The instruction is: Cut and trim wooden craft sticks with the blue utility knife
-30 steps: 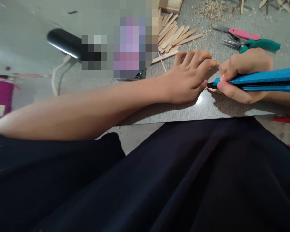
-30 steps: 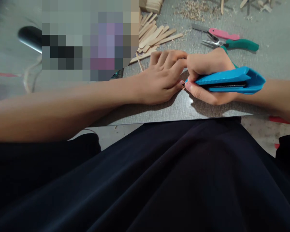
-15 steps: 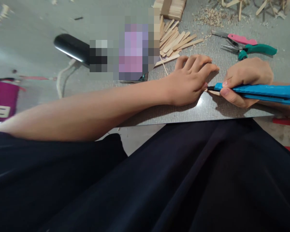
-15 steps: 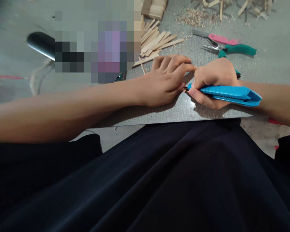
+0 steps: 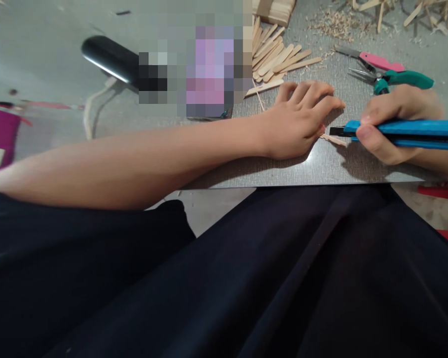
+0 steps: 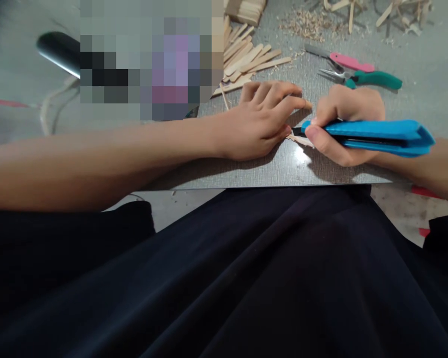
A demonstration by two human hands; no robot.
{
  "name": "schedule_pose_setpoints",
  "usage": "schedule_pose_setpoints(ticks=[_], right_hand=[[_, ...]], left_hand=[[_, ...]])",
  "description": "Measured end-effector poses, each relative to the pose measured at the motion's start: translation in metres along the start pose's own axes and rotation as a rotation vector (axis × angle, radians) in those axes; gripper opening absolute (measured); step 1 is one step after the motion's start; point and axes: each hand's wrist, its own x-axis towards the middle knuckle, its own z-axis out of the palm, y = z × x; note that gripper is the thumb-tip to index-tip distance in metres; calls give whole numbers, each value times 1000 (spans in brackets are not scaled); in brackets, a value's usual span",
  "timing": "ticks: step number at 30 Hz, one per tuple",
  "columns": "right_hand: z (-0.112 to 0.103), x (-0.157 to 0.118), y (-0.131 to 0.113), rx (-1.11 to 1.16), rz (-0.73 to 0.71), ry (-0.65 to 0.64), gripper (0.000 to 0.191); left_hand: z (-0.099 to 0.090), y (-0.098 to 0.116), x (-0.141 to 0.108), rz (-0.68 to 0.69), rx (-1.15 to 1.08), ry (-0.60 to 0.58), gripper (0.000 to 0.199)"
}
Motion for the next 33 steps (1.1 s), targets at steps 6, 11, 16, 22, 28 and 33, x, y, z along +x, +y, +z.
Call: schedule_pose_setpoints(ticks=[6,11,16,22,28,33], right_hand=[[13,7,8,-119,-277,116,28],[19,7,7,-103,-308,151,29],[15,9,8,-77,-324,95,31],[17,15,6,-46,-280,25,34],[17,23,-2,-111,-351,-59,27],[14,28,5,-10,-268,-91,28]], left_hand=[[3,0,-1,-8,-10,35,60],[4,-1,-1,-5,9,25,59],[2,2,-2,-9,-7,48,59],[4,0,-3,-1,-25,49,61],[11,-6,0,-10,-43,51,60],[14,-5,1,-6,-9,45,59]])
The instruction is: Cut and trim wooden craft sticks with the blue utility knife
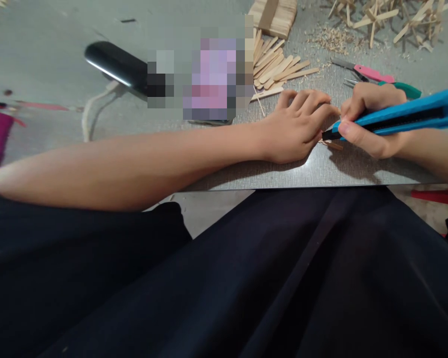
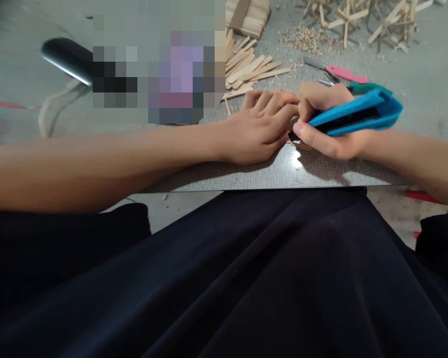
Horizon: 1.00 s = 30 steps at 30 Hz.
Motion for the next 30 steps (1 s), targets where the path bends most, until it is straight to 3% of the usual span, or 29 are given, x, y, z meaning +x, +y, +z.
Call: schedule_pose_setpoints(ticks=[6,11,16,21,24,30], right_hand=[[14,-14,7,-2,-151,197,21],[3,-15,-3,29,-92,415,19],[-3,-14,-5,-145,-50,217,22],[1,-16,-5,-160,78,125,31],[4,-16,-5,-161,93,126,33],[9,-17,-4,-113,-53,192,20]], left_hand=[[-8,1,-3,30,-38,6,59],[-11,6,1,-34,-13,-55,60],[-14,10,0,-25,18,-38,56],[-15,8,0,-28,11,-61,55],[-17,6,1,-46,-25,-70,54],[-16,-2,-2,-101,-88,13,57]])
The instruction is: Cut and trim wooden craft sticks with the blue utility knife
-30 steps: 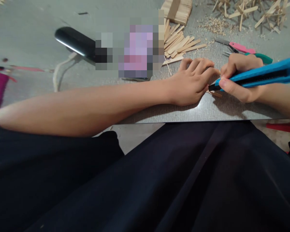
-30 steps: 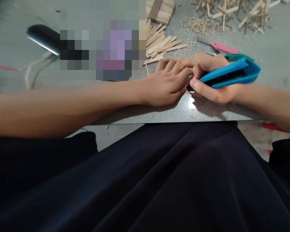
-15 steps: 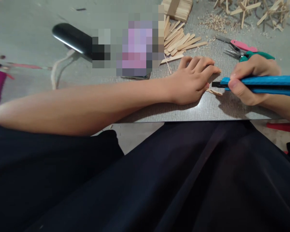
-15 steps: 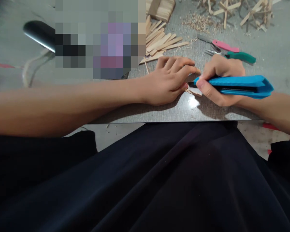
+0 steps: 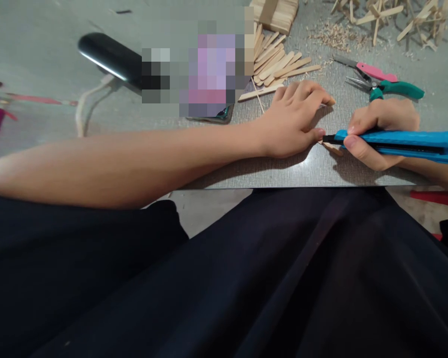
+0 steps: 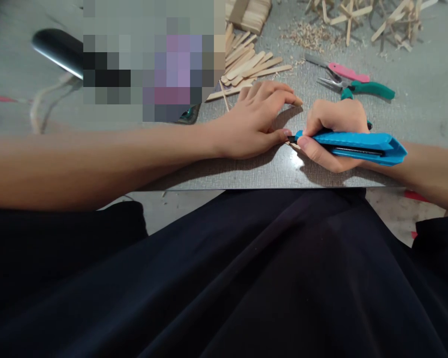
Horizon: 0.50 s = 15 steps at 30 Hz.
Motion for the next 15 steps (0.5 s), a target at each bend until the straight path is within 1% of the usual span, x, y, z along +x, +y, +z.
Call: schedule_pose_setpoints(ticks=[3,5,7,9,11,13,15], right_hand=[[1,-3,6,17,4,-70,27],[1,-6,13,44,-22,-117,29],[0,-8,17,74,-61,-143,29],[-1,-9,19,90,-53,-148,35],[-2,-9,16,87,18,-136,39],[-5,-9,12,91,54,-108,37],[-6,-8,9,114,22,-103,29]], left_hand=[[2,-4,-1,-48,10,54,68],[3,-4,0,-79,13,59,78],[3,-2,1,-99,5,52,82],[2,1,1,-111,-12,44,80],[0,3,2,-125,-34,44,76],[0,4,2,-142,-58,53,73],[0,4,2,-150,-78,70,72]])
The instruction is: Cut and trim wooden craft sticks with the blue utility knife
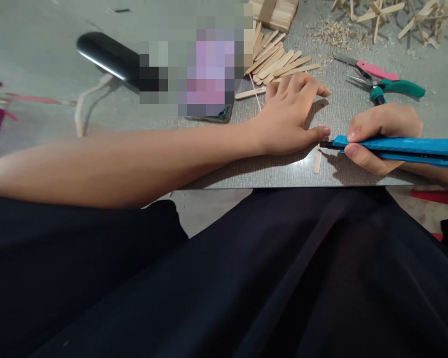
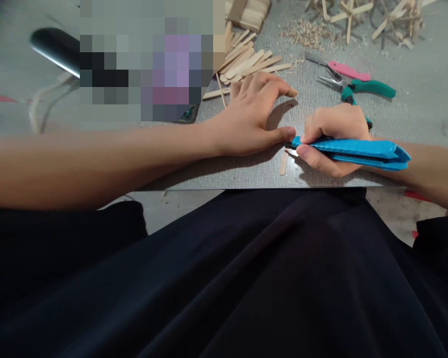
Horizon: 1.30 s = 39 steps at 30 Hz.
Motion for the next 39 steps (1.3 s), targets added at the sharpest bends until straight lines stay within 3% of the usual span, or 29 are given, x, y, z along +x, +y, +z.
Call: schedule_pose_setpoints(ticks=[3,9,15,22,26,31,39], right_hand=[[-1,0,1,29,-35,-8,24],[0,-1,10,18,11,-20,34],[3,7,4,22,-153,-4,24],[-3,11,3,-10,-165,-133,22],[-6,18,-1,38,-187,-179,23],[-5,31,-9,61,-173,-214,24],[-9,41,-4,114,-65,-305,34]], left_hand=[[1,0,1,-5,-10,8,72],[-1,7,4,-36,24,-45,79],[1,3,4,-17,26,-52,80],[6,-8,3,25,2,-7,76],[11,-13,3,50,-46,87,72],[13,-19,5,114,-103,124,74],[4,-9,5,29,-58,41,71]])
